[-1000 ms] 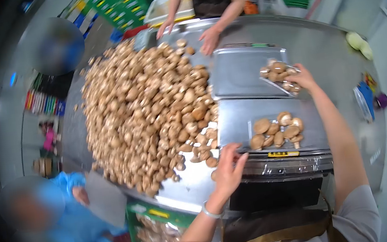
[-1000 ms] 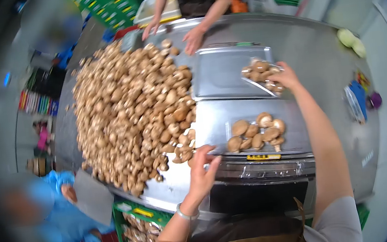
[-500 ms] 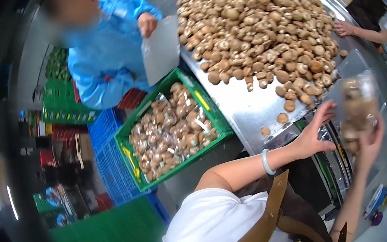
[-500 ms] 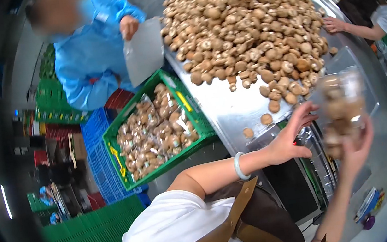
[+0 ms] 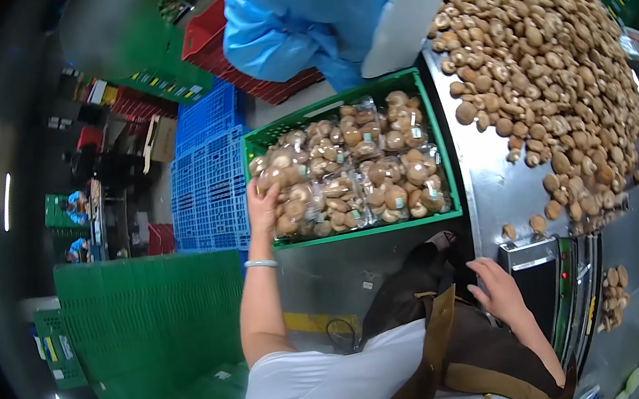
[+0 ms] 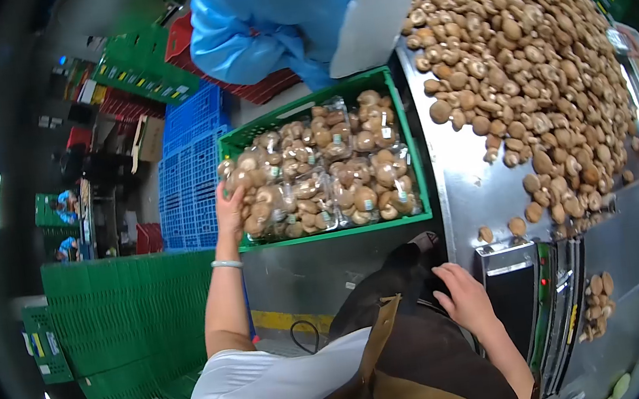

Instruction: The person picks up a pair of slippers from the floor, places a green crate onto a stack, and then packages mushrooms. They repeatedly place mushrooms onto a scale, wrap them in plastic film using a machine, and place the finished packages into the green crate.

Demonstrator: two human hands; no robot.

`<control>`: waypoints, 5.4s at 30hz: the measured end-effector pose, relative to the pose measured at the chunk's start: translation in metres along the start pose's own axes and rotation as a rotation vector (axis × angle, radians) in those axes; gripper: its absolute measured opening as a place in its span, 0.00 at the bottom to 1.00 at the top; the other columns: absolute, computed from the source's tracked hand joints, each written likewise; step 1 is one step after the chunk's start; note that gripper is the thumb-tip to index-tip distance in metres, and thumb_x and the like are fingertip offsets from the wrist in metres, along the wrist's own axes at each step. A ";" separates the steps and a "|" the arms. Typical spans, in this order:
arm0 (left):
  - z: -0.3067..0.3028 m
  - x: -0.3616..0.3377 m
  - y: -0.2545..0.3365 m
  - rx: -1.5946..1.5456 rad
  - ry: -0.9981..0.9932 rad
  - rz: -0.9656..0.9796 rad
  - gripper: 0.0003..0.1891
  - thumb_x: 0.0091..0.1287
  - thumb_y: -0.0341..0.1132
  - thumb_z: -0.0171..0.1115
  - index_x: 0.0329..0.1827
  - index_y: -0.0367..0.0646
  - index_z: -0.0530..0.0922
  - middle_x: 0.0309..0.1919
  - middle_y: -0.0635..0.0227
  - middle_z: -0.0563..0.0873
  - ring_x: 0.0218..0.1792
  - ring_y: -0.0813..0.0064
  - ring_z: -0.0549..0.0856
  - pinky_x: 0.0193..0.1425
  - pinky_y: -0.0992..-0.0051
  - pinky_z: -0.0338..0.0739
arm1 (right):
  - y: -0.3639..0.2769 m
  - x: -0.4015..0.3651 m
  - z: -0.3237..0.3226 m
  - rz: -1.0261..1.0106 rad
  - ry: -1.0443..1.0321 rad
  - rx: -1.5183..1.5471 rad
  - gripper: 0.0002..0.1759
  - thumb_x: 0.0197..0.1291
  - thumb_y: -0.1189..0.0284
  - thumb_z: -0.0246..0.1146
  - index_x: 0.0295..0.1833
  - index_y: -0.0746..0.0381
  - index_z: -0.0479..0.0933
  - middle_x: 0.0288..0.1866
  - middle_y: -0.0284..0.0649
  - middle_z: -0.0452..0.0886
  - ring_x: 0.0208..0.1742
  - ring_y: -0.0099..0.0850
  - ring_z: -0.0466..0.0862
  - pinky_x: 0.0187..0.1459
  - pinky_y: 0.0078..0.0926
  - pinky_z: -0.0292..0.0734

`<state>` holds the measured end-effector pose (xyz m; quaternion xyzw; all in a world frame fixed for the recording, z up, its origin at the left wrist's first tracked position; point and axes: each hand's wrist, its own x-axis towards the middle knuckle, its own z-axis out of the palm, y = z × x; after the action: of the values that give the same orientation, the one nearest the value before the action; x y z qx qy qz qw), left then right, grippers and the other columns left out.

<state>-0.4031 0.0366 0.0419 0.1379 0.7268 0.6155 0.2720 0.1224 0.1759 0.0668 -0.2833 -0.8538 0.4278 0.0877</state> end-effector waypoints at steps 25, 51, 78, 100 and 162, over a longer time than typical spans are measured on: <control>-0.101 0.026 -0.104 1.185 0.135 0.366 0.42 0.68 0.47 0.67 0.75 0.26 0.58 0.65 0.37 0.73 0.65 0.43 0.74 0.71 0.58 0.68 | -0.019 0.005 0.058 0.028 -0.357 -0.329 0.17 0.57 0.69 0.69 0.52 0.61 0.79 0.44 0.42 0.82 0.48 0.42 0.82 0.52 0.39 0.78; -0.085 0.015 -0.105 1.002 0.250 0.294 0.55 0.55 0.41 0.78 0.78 0.28 0.50 0.64 0.40 0.68 0.64 0.41 0.72 0.68 0.57 0.70 | -0.099 0.341 0.285 -0.604 -0.063 -0.279 0.24 0.61 0.68 0.62 0.63 0.60 0.73 0.65 0.48 0.73 0.68 0.49 0.71 0.68 0.48 0.65; 0.061 0.117 -0.096 1.118 0.187 0.180 0.44 0.63 0.55 0.67 0.74 0.32 0.64 0.72 0.40 0.69 0.73 0.46 0.68 0.76 0.54 0.60 | -0.051 0.334 0.314 -0.514 -0.156 -0.820 0.32 0.69 0.54 0.51 0.74 0.58 0.63 0.76 0.44 0.64 0.77 0.46 0.61 0.78 0.47 0.47; 0.446 -0.185 -0.011 0.264 -1.224 1.039 0.28 0.66 0.24 0.61 0.70 0.33 0.67 0.64 0.52 0.73 0.57 0.59 0.78 0.60 0.64 0.72 | 0.071 -0.126 -0.056 0.566 1.029 -0.314 0.12 0.61 0.71 0.60 0.49 0.62 0.81 0.44 0.48 0.85 0.47 0.48 0.84 0.49 0.42 0.81; 0.605 -0.352 0.028 0.304 -2.077 -0.401 0.10 0.75 0.35 0.57 0.33 0.44 0.74 0.29 0.68 0.81 0.32 0.70 0.80 0.45 0.71 0.76 | 0.062 -0.409 -0.025 0.473 1.546 0.990 0.14 0.72 0.67 0.59 0.32 0.63 0.72 0.23 0.33 0.72 0.27 0.28 0.75 0.32 0.31 0.72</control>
<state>0.2216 0.3494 0.0912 0.5051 0.2176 0.0435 0.8341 0.4945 -0.0057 0.0715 -0.5845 -0.2011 0.4420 0.6500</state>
